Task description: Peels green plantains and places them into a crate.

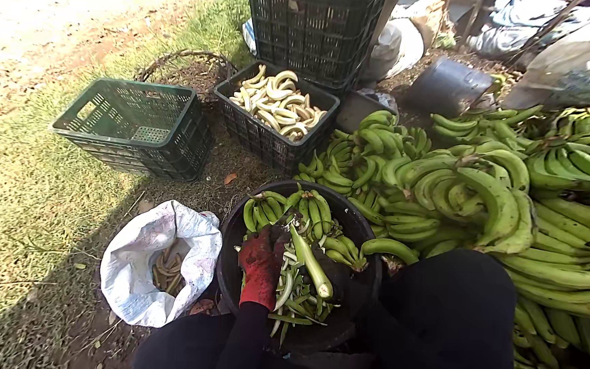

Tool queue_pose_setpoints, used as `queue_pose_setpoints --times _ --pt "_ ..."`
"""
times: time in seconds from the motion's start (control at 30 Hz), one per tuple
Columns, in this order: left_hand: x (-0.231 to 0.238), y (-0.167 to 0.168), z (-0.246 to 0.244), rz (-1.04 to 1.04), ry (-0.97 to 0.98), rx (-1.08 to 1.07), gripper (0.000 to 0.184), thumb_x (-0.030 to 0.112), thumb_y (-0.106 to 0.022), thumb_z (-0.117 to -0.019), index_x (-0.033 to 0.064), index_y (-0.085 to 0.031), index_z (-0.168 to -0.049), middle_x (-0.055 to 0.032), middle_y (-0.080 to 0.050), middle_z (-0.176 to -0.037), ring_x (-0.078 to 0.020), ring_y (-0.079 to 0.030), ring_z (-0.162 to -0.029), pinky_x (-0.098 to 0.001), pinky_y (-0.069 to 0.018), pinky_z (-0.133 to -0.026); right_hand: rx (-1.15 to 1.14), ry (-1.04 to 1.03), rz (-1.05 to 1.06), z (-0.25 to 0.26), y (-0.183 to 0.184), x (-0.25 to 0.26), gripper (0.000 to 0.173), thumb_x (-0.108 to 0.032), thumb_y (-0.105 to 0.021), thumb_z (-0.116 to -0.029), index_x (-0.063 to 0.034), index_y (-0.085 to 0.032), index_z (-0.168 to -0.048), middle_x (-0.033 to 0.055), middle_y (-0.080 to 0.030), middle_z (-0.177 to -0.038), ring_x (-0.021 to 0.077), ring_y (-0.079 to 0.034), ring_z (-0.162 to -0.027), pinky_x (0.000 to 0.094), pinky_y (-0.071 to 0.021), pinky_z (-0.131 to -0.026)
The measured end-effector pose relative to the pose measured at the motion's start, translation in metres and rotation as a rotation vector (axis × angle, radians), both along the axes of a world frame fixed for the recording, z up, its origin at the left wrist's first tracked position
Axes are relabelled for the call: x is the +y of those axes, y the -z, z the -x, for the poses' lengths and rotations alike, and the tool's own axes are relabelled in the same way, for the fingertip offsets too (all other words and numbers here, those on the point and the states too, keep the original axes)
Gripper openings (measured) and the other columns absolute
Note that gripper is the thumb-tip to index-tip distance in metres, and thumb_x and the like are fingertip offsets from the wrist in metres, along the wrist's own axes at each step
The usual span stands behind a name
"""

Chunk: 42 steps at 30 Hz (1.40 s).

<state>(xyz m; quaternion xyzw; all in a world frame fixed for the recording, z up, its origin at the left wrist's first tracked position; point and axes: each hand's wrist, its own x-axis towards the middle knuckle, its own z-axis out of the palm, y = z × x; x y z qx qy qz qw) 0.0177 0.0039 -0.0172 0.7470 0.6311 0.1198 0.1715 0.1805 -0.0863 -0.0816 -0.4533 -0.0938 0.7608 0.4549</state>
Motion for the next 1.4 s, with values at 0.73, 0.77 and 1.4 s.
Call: queue_pose_setpoints --times 0.73,0.77,1.4 --pt "0.003 0.002 -0.002 0.133 0.09 -0.086 0.047 0.039 -0.056 -0.0999 0.0145 -0.063 -0.139 -0.0174 -0.068 -0.126 -0.0355 -0.065 -0.118 -0.0557 -0.0502 -0.102 -0.453 -0.258 -0.168 -0.011 -0.055 0.002 0.044 -0.03 -0.033 -0.112 -0.0061 -0.046 -0.146 0.0082 -0.066 -0.112 0.0121 -0.064 -0.092 0.0309 -0.0553 -0.083" --pt "0.002 0.002 -0.002 0.125 0.094 -0.124 0.046 0.039 -0.054 -0.1013 0.0135 -0.063 -0.138 -0.0166 -0.068 -0.126 -0.0341 -0.065 -0.119 -0.0548 -0.0496 -0.104 -0.497 -0.242 -0.198 -0.015 -0.038 0.0 0.047 -0.033 -0.035 -0.1113 -0.0065 -0.044 -0.148 0.0088 -0.065 -0.117 0.0126 -0.065 -0.098 0.0323 -0.0553 -0.087" --pt "-0.011 -0.005 -0.009 0.276 0.24 -0.092 0.046 0.042 -0.048 -0.1053 0.0173 -0.061 -0.142 -0.0132 -0.067 -0.131 -0.0313 -0.063 -0.123 -0.0537 -0.0481 -0.106 -0.822 0.364 -0.182 -0.011 -0.044 0.05 0.041 -0.025 -0.036 -0.1118 0.0043 -0.055 -0.132 0.0159 -0.064 -0.118 0.0124 -0.062 -0.105 0.0299 -0.0506 -0.095"
